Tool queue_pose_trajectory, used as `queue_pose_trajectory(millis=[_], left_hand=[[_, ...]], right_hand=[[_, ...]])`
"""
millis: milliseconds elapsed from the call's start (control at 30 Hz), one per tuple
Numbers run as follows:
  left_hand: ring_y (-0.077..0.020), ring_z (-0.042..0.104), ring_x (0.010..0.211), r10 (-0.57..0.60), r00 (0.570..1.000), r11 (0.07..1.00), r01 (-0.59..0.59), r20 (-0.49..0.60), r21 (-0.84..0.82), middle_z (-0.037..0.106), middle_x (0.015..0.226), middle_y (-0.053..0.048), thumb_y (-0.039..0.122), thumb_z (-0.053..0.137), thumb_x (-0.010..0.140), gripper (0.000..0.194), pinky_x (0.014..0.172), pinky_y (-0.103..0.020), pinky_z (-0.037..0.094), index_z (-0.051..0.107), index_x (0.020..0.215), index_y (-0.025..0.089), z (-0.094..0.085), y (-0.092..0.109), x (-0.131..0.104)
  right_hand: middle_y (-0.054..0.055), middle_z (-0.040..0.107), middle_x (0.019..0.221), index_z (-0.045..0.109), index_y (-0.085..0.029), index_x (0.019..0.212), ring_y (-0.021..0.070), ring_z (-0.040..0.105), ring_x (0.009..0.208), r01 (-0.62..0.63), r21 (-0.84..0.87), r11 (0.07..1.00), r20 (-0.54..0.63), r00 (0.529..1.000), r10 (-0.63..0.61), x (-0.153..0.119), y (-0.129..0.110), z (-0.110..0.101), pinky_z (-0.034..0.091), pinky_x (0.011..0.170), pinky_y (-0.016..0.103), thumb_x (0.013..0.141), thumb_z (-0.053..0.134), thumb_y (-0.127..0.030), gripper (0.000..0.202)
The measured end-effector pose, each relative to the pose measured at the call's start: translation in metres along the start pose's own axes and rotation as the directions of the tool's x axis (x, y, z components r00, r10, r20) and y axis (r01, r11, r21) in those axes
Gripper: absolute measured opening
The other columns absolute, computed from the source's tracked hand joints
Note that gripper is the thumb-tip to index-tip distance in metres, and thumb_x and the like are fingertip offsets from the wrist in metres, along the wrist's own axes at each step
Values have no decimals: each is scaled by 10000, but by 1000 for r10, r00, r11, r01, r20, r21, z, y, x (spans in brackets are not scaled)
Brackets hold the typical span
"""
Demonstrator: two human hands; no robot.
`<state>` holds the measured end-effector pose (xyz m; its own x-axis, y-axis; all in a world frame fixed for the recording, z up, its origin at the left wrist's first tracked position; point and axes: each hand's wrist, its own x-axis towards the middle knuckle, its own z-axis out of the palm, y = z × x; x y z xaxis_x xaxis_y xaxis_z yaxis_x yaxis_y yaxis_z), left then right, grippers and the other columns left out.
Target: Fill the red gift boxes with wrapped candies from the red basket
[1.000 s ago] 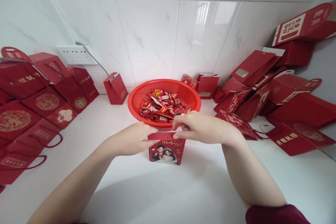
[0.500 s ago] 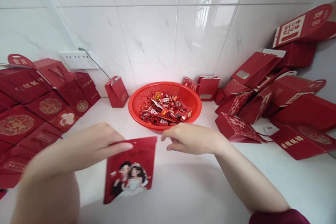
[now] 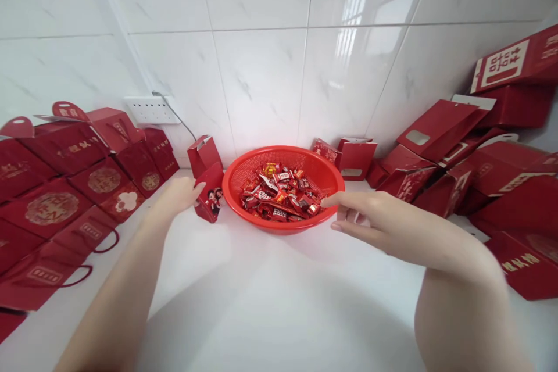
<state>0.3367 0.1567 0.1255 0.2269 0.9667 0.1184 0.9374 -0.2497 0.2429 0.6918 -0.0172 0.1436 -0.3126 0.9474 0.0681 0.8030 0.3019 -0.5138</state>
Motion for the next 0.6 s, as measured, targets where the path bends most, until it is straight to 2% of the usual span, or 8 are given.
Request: queue_pose_trajectory(millis=[67, 133, 233, 300, 367, 467, 600], left_hand=[[-239, 633, 1053, -102, 993, 991, 96, 54, 96, 620, 1204, -71, 363, 586, 952, 317, 892, -404, 541, 610, 1186, 151, 15, 2, 19], [-221, 647, 988, -191, 978, 966, 171, 90, 192, 656, 1109, -100, 387, 576, 953, 326, 869, -425, 542, 623, 1141, 124, 23, 4, 40], [-322, 652, 1016, -245, 966, 936, 212, 87, 281, 700, 861, -142, 425, 531, 958, 368, 854, -455, 483, 675, 927, 88, 25, 12, 74], [-366, 639, 1059, -264, 962, 923, 228, 77, 310, 702, 794, -158, 434, 525, 951, 393, 847, -454, 454, 679, 867, 83, 25, 17, 97], [-312, 649, 1039, -293, 952, 910, 250, 87, 332, 711, 860, -130, 450, 549, 943, 382, 863, -440, 469, 676, 917, 91, 25, 22, 116], [-227, 645, 1011, -339, 934, 891, 280, 113, 356, 674, 1081, -103, 427, 588, 939, 356, 906, -434, 514, 642, 1087, 107, 26, 25, 139], [-234, 625, 1061, -356, 925, 887, 290, 134, 360, 610, 1219, -128, 350, 612, 936, 369, 905, -435, 541, 588, 1218, 113, 25, 28, 156]], right_hand=[[42, 698, 881, 653, -239, 1064, 171, 638, 683, -26, 11, 1000, -6, 1000, 26, -6, 2, -6, 468, 562, 258, 966, 491, -413, 257], [39, 700, 861, 652, -236, 1066, 167, 646, 669, -35, 20, 999, -13, 999, 36, -11, 5, -11, 491, 574, 263, 976, 479, -414, 264], [44, 710, 867, 654, -224, 1095, 181, 666, 715, -45, 7, 999, -52, 998, 45, -15, 10, -16, 532, 651, 291, 973, 490, -393, 265], [45, 716, 886, 639, -232, 1162, 194, 680, 749, -70, -8, 998, -61, 996, 69, -18, 16, -18, 547, 687, 311, 971, 495, -389, 286], [52, 722, 916, 604, -249, 1245, 216, 696, 782, -104, -8, 995, -55, 993, 103, -20, 22, -18, 557, 687, 329, 974, 488, -411, 336], [69, 731, 967, 537, -267, 1342, 255, 712, 842, -167, -3, 986, -56, 984, 167, -23, 31, -21, 568, 689, 363, 978, 468, -456, 416], [70, 739, 981, 543, -254, 1317, 275, 707, 886, -249, -22, 968, -99, 964, 246, -28, 37, -28, 565, 765, 408, 957, 486, -487, 433]])
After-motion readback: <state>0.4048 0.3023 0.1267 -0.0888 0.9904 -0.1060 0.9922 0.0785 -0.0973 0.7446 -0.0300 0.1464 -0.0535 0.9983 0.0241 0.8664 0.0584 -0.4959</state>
